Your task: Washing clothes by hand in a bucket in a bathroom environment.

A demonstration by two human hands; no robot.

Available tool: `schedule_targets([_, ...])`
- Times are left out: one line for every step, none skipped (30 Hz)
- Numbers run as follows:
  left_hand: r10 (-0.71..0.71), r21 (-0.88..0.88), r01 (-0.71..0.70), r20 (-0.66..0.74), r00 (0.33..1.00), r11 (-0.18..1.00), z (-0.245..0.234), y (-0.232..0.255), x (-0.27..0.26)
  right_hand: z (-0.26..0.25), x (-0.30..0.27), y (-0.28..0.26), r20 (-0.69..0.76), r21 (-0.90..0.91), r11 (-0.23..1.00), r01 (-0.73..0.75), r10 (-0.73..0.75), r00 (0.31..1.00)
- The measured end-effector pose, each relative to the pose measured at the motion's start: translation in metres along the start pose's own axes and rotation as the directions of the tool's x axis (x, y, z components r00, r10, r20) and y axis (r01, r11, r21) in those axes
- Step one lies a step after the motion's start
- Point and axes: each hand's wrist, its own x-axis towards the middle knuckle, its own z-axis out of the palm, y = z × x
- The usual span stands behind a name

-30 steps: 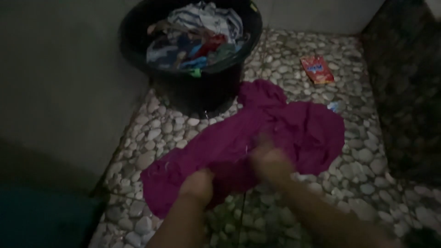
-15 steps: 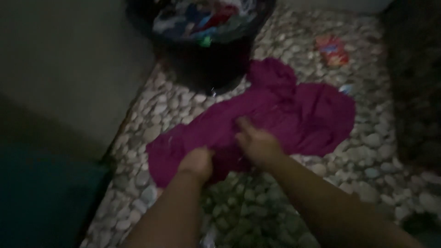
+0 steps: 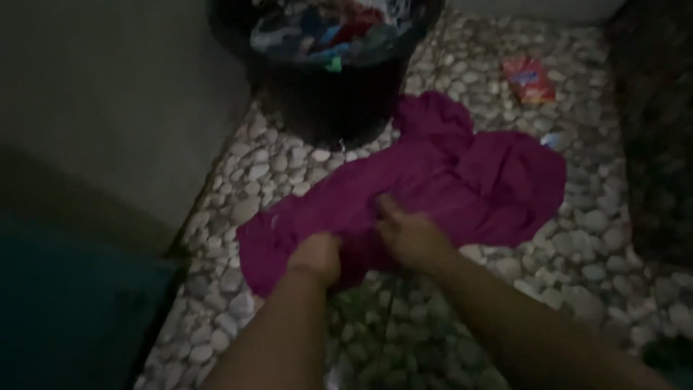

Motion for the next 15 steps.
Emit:
schedule_targets([-0.011, 0.006, 0.011, 0.013, 1.0, 1.0, -0.001, -0.003, -0.011, 0.009, -0.005, -0.002, 0.015, 0.009, 1.0, -0.001, 0.001, 1.0])
schedule_targets([-0.005, 0.045, 0.003, 0.038, 0.999, 0.999, -0.002, 0.0, -0.014, 0.012, -0.009, 0.001, 0.059, -0.1, 0.989, 0.106, -0.1, 0.993])
schedule_targets([0.001, 0.085, -0.007, 0.064, 0.998, 0.996, -0.004, 0.004, -0.018, 0.014, -0.012, 0.003, 0.115, -0.202, 0.955, 0.215, -0.195, 0.974])
schedule_targets([0.016, 0.088, -0.022, 0.06, 0.998, 0.996, -0.005, 0.005, -0.014, -0.01, -0.009, 0.018, 0.101, -0.205, 0.957, 0.205, -0.188, 0.977])
schedule_targets([0.019, 0.078, -0.024, 0.057, 0.998, 0.997, -0.006, 0.007, -0.011, -0.035, -0.007, 0.031, 0.092, 0.04, 0.997, -0.07, 0.066, 0.994])
schedule_targets([0.011, 0.069, -0.015, 0.056, 0.998, 0.997, -0.006, 0.004, -0.011, -0.055, -0.006, 0.043, 0.155, 0.279, 0.901, -0.331, 0.298, 0.942])
schedule_targets([0.014, 0.072, -0.018, 0.055, 0.998, 0.997, -0.007, 0.006, -0.011, -0.071, -0.004, 0.064, 0.152, 0.282, 0.9, -0.331, 0.299, 0.942])
schedule_targets([0.031, 0.049, -0.033, 0.031, 0.999, 0.998, -0.008, 0.005, -0.013, -0.084, -0.004, 0.083, 0.038, 0.01, 0.924, -0.381, 0.381, 0.924])
schedule_targets([0.048, 0.027, -0.048, 0.007, 0.999, 0.998, -0.008, 0.004, -0.016, -0.097, -0.003, 0.102, -0.096, -0.256, 0.867, -0.428, 0.418, 0.903])
schedule_targets([0.047, 0.027, -0.047, 0.005, 0.999, 0.999, -0.007, 0.004, -0.016, -0.087, 0.0, 0.091, -0.096, -0.256, 0.867, -0.427, 0.416, 0.904])
schedule_targets([0.041, 0.046, -0.041, 0.009, 0.999, 0.998, -0.007, 0.005, -0.017, -0.078, 0.002, 0.08, -0.086, -0.09, 0.908, -0.409, 0.402, 0.912])
schedule_targets([0.041, 0.066, -0.041, 0.008, 0.999, 0.997, -0.008, 0.008, -0.014, -0.072, 0.006, 0.071, -0.086, 0.08, 0.922, -0.378, 0.385, 0.919])
schedule_targets([0.045, 0.066, -0.045, 0.0, 0.999, 0.997, -0.007, 0.009, -0.01, -0.042, 0.006, 0.055, -0.094, 0.081, 0.923, -0.376, 0.383, 0.919])
schedule_targets([0.056, 0.087, -0.056, -0.003, 0.998, 0.995, -0.005, 0.008, -0.009, -0.008, 0.006, 0.039, -0.232, 0.21, 0.977, -0.046, 0.096, 0.968])
schedule_targets([0.067, 0.108, -0.066, -0.006, 0.998, 0.992, -0.003, 0.008, -0.007, 0.026, 0.007, 0.023, -0.401, 0.279, 0.913, 0.298, -0.171, 0.9])
